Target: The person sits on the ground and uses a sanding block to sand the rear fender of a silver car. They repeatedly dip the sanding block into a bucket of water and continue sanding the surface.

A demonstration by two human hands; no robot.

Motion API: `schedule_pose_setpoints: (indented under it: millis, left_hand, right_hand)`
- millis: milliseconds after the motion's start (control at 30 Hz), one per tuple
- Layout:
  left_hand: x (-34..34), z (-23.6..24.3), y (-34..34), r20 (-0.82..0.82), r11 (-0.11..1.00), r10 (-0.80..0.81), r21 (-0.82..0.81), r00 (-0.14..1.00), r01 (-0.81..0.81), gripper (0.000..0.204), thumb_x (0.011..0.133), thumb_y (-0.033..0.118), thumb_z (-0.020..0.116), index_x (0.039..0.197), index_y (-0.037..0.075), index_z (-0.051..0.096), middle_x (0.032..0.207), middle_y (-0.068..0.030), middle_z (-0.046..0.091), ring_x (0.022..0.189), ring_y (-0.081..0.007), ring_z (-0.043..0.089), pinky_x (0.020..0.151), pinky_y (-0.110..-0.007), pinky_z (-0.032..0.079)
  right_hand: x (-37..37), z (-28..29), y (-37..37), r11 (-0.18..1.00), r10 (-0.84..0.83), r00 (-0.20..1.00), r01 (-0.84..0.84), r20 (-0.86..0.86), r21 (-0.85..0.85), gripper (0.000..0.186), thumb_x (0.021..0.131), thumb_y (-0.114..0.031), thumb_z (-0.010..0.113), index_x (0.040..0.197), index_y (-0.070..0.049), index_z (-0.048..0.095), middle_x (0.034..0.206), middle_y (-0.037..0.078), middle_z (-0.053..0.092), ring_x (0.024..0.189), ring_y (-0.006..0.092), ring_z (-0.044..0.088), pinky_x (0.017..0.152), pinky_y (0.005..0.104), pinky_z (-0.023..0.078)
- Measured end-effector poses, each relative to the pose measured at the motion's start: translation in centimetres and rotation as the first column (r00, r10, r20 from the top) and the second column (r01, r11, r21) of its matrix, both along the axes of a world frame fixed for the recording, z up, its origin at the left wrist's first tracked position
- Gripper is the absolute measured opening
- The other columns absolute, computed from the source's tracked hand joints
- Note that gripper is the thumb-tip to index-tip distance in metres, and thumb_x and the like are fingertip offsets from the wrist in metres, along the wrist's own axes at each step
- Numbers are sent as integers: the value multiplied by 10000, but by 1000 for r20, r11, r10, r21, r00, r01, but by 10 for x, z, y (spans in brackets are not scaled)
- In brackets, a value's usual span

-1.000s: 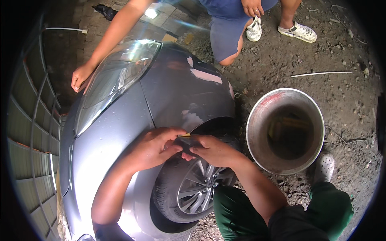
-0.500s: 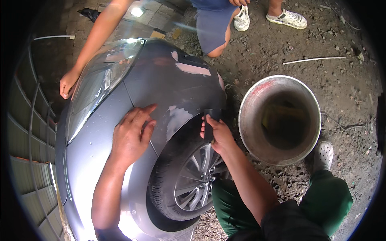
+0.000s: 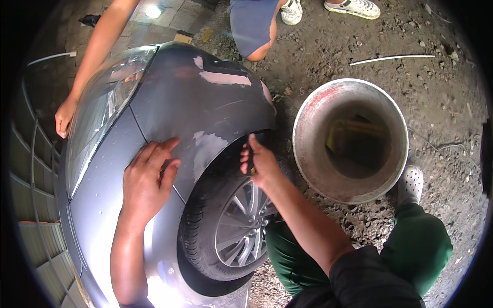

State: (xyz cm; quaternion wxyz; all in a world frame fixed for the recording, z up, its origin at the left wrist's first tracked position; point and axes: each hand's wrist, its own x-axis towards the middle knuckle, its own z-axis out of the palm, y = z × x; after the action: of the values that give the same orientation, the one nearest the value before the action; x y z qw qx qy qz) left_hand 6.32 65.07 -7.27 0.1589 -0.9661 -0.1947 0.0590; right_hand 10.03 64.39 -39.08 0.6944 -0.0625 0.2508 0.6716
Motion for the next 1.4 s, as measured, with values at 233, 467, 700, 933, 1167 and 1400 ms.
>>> schedule_pose_setpoints:
  millis: [233,467,700,933,1167,1400]
  left_hand:
    - [3,-3,-3,5,995,94,-32,996,-94,370,911,17,785,1276,70,756,1021,-113,714,873,-272,724,747,-411,615]
    - [3,-3,-1,-33,1000,28,6,999,-28,370,916,21,786,1282,61,752,1041,-113,724,864,-266,732,742,-398,618]
    - [-1,-2,2,-26,999,38,-13,999,-38,369,920,41,786,1287,63,749,1043,-113,723,884,-275,729,773,-410,611]
    - [1,-3,1,-61,1000,21,5,998,-21,361,923,60,786,1282,70,751,1051,-115,728,903,-287,727,813,-421,596]
    - [0,-2,0,-64,999,35,17,997,-34,353,925,52,784,1277,66,753,1052,-113,731,904,-288,728,817,-421,600]
    - [2,-4,0,-85,999,30,28,996,-28,355,926,57,790,1279,71,756,1054,-113,731,921,-283,734,808,-417,602]
  right_hand:
    - [2,44,5,986,6,993,14,120,-165,422,1061,-514,724,1010,-126,566,811,13,600,669,162,616,534,323,512]
    - [-8,42,8,998,-49,999,50,16,-24,430,1063,-522,718,1014,-125,561,792,-1,576,637,137,573,503,303,460]
    - [-16,53,-10,1000,8,1000,-8,25,25,492,1063,-591,679,986,-113,590,770,-7,566,604,129,549,497,307,454]
    - [-6,51,11,991,-102,993,97,-52,-98,390,1099,-475,674,1008,-115,558,797,12,561,630,129,554,467,310,455]
    - [-21,72,-15,986,-113,991,120,-65,116,438,1100,-540,643,981,-123,579,761,-2,557,606,139,539,521,318,457]
    - [-10,47,17,993,-117,974,114,-195,-27,428,1118,-532,615,975,-134,547,783,-19,521,622,115,495,515,297,425]
